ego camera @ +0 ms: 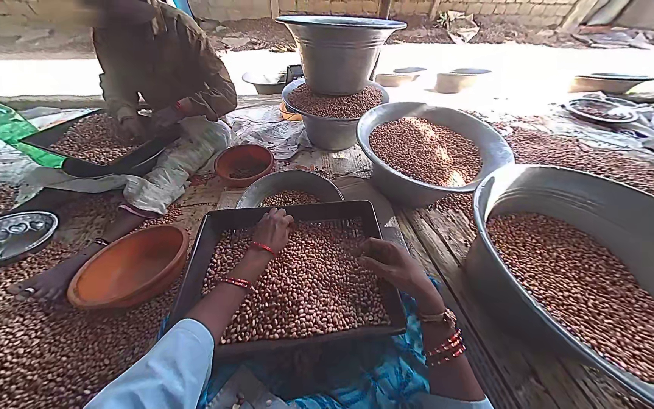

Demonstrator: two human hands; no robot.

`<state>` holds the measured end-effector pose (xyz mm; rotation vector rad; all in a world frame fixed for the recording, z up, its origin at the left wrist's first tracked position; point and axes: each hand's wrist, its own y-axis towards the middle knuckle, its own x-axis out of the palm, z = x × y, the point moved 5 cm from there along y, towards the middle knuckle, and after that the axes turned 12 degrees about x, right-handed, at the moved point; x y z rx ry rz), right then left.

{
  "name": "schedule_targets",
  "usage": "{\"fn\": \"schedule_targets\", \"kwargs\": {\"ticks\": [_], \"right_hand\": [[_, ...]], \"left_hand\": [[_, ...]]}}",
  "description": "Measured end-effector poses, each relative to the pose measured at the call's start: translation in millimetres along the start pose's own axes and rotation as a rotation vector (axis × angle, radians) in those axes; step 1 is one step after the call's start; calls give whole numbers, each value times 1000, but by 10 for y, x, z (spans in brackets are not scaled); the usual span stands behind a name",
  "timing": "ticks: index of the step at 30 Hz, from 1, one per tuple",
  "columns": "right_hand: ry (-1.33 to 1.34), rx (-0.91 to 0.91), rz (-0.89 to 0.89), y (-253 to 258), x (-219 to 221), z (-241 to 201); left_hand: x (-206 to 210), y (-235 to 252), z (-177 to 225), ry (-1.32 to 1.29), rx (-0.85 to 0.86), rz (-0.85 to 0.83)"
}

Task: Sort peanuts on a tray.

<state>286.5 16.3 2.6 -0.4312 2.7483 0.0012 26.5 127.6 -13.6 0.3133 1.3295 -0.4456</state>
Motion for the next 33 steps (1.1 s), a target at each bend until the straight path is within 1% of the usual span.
{"fn": "schedule_targets", "kwargs": {"ticks": [3, 4, 5, 6, 10, 12, 14, 16, 17, 18, 24, 26, 28, 31, 33], "right_hand": [[-18, 78, 100, -99, -123, 144], [-8, 84, 121, -121, -151, 177], [7, 86, 141, -133, -169, 203], [19, 88, 158, -131, -181, 215], [-24, 95, 182, -29, -142, 204], [-74, 105, 162, -11, -105, 206], [-106, 123, 158, -33, -105, 221], [-86, 117, 178, -75, -127, 257], [-64, 113, 190, -85, -132, 279], [-49, 112, 203, -86, -133, 294], [-139, 162, 240, 4, -110, 353], [-118, 157, 244, -14, -119, 371], [-67, 146, 242, -40, -131, 391], [-15, 142, 245, -67, -143, 409], [-57, 158, 252, -28, -147, 396]], "left_hand": [[-132, -109, -199, -391, -137, 188], [-141, -136, -267, -494, -158, 224], [-127, -156, -301, -538, -165, 228], [-114, -171, -291, -519, -170, 193], [20, -160, -121, -287, -167, 16], [59, -151, -115, -263, -192, -20], [1, -165, -184, -367, -211, 54], [-42, -182, -315, -564, -199, 188], [-42, -187, -362, -626, -193, 227], [-42, -185, -379, -642, -192, 222], [56, -96, -61, -234, -206, -20], [93, -61, -6, -170, -199, -63], [73, -53, -43, -216, -196, -33], [3, -73, -241, -494, -221, 118], [21, -76, -314, -647, -221, 188]]}}
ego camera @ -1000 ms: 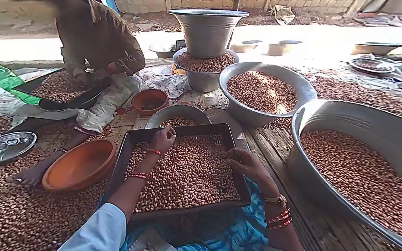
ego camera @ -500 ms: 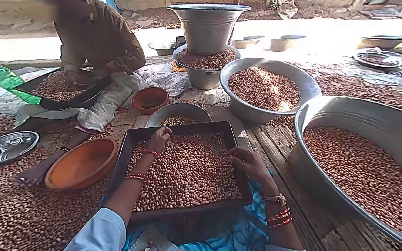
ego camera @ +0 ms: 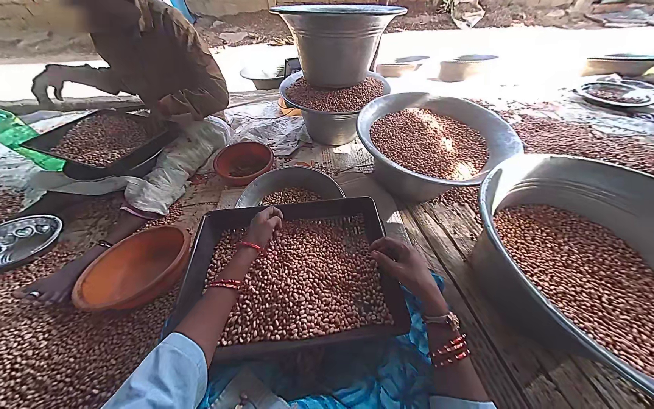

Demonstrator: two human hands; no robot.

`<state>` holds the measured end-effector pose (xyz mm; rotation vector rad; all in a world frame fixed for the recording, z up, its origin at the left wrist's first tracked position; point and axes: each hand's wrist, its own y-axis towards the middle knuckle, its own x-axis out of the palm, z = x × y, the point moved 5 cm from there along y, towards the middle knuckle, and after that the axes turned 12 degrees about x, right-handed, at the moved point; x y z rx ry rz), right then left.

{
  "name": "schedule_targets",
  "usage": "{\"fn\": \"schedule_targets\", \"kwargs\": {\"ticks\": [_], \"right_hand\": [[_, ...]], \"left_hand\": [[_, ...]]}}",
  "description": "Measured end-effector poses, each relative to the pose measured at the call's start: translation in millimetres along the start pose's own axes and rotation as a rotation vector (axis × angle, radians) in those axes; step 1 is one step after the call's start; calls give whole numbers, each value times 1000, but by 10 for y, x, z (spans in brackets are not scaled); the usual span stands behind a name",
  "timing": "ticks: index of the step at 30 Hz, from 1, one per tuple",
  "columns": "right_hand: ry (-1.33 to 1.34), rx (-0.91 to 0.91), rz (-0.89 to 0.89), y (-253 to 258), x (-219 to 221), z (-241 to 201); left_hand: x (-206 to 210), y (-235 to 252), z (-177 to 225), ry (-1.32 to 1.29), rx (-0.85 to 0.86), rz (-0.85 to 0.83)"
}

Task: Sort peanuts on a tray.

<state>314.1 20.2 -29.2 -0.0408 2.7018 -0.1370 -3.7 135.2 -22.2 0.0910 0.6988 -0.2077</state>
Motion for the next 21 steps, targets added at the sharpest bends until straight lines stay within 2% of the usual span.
{"fn": "schedule_targets", "kwargs": {"ticks": [5, 8, 10, 15, 17, 21], "right_hand": [[-254, 7, -67, 286, 188, -450], [-404, -29, -133, 571, 454, -739], [-481, -82, -171, 792, 681, -828], [-618, -147, -223, 1137, 1151, -871], [-687, -144, -220, 1203, 1255, -827], [-719, -128, -209, 1216, 1317, -767]], "left_hand": [[196, -10, 146, 352, 25, -140], [301, -12, 205, 464, 0, -183], [281, 5, 194, 436, -7, -177], [-23, -19, 17, 34, 48, 11], [-27, -85, 58, 59, 58, -48], [154, -244, 284, 343, 60, -207]]}}
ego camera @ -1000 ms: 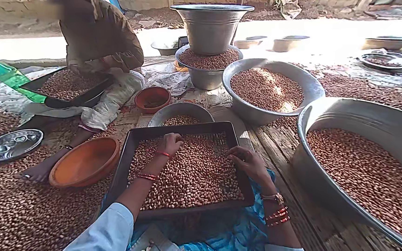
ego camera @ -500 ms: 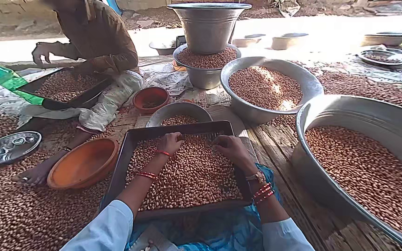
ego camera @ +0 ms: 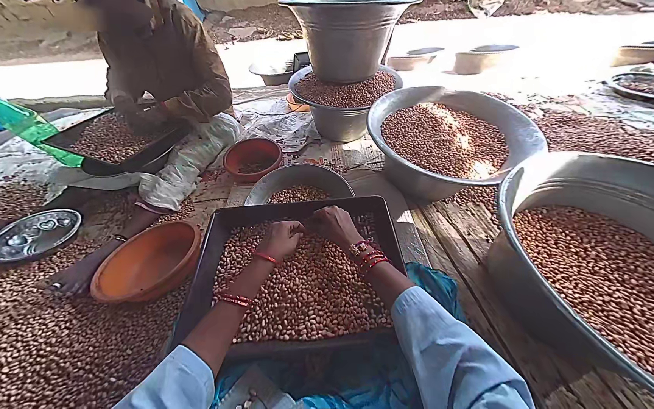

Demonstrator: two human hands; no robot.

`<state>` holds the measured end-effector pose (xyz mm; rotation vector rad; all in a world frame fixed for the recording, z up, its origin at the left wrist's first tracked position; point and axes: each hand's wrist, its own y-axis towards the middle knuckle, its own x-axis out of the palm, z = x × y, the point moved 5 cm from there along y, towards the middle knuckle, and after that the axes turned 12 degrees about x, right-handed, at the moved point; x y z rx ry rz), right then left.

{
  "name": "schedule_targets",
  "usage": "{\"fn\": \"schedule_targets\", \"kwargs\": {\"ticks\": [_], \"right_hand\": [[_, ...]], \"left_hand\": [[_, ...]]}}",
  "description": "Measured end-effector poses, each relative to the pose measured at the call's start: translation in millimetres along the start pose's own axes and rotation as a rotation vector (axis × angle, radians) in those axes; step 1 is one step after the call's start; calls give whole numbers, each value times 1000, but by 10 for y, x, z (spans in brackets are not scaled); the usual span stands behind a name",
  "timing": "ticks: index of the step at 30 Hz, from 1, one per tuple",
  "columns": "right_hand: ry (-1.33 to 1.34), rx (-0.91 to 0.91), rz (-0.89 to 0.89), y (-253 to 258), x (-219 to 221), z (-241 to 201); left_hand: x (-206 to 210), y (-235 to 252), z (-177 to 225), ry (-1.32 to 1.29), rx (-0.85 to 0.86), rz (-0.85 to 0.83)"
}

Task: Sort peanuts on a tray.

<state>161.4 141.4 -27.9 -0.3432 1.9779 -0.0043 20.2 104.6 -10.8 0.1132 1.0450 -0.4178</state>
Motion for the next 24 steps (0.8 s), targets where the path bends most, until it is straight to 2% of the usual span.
{"fn": "schedule_targets", "kwargs": {"ticks": [3, 8, 12, 14, 18, 21, 24], "right_hand": [[21, -1, 2, -12, 15, 35], [5, 10, -2, -7, 34, 61], [349, 98, 23, -127, -195, 161], [430, 100, 15, -292, -320, 179], [231, -7, -103, -556, -204, 180], [140, -1, -117, -714, -85, 182], [132, 13, -109, -799, 1, 155]], "left_hand": [[129, 11, 78, 158, -7, -88], [194, 7, 141, 243, -30, -162], [225, -14, 136, 239, -37, -174], [240, -17, 126, 218, -25, -168], [262, -5, 122, 209, -24, -131], [197, -4, 50, 87, -21, -64], [19, -79, -152, -338, 74, 134]]}}
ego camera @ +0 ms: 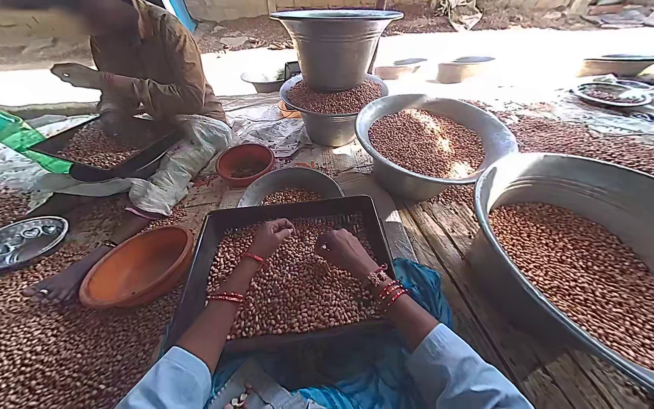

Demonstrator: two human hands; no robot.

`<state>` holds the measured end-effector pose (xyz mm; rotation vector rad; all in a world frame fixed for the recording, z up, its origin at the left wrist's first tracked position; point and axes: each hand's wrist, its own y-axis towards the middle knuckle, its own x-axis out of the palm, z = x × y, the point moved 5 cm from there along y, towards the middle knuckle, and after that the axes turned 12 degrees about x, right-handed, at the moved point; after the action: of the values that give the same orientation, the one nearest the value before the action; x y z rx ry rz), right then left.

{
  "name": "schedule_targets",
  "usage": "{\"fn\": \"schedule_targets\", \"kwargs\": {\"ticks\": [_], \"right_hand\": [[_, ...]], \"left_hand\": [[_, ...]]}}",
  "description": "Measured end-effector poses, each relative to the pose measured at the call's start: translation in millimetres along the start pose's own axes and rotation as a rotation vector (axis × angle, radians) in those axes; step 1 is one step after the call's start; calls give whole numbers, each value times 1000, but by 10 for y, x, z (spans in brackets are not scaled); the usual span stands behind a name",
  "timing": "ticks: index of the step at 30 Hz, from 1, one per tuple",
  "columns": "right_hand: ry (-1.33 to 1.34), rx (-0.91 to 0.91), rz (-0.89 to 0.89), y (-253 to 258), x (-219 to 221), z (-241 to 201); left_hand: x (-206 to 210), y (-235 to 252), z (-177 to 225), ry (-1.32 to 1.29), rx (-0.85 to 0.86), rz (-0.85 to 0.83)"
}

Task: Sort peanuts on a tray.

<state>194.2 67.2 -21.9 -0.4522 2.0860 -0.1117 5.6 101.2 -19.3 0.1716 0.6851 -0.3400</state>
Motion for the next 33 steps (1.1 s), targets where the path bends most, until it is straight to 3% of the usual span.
{"fn": "schedule_targets", "kwargs": {"ticks": [3, 5, 9, 17, 21, 27, 30, 33], "right_hand": [[-36, 18, -22, 0, 68, -3], [-57, 23, -29, 11, 100, -8], [-77, 20, -34, 49, 149, 1], [152, 11, 79, 40, -123, 198], [43, -3, 47, 37, -18, 135], [-29, -8, -25, -12, 118, 63], [-26, -12, -35, 7, 129, 70], [233, -36, 69, -20, -36, 122]], "left_hand": [[-160, -141, -56, -415, 4, 84], [-176, -253, -14, -288, -21, 33], [-24, -371, 68, 208, -81, -131], [225, -393, 177, 442, -43, -240], [159, -397, 161, 397, -80, -223], [-112, -323, 109, -166, 32, 133], [-14, -175, 183, 41, -22, 7], [183, -29, 286, 281, -43, -106]]}}
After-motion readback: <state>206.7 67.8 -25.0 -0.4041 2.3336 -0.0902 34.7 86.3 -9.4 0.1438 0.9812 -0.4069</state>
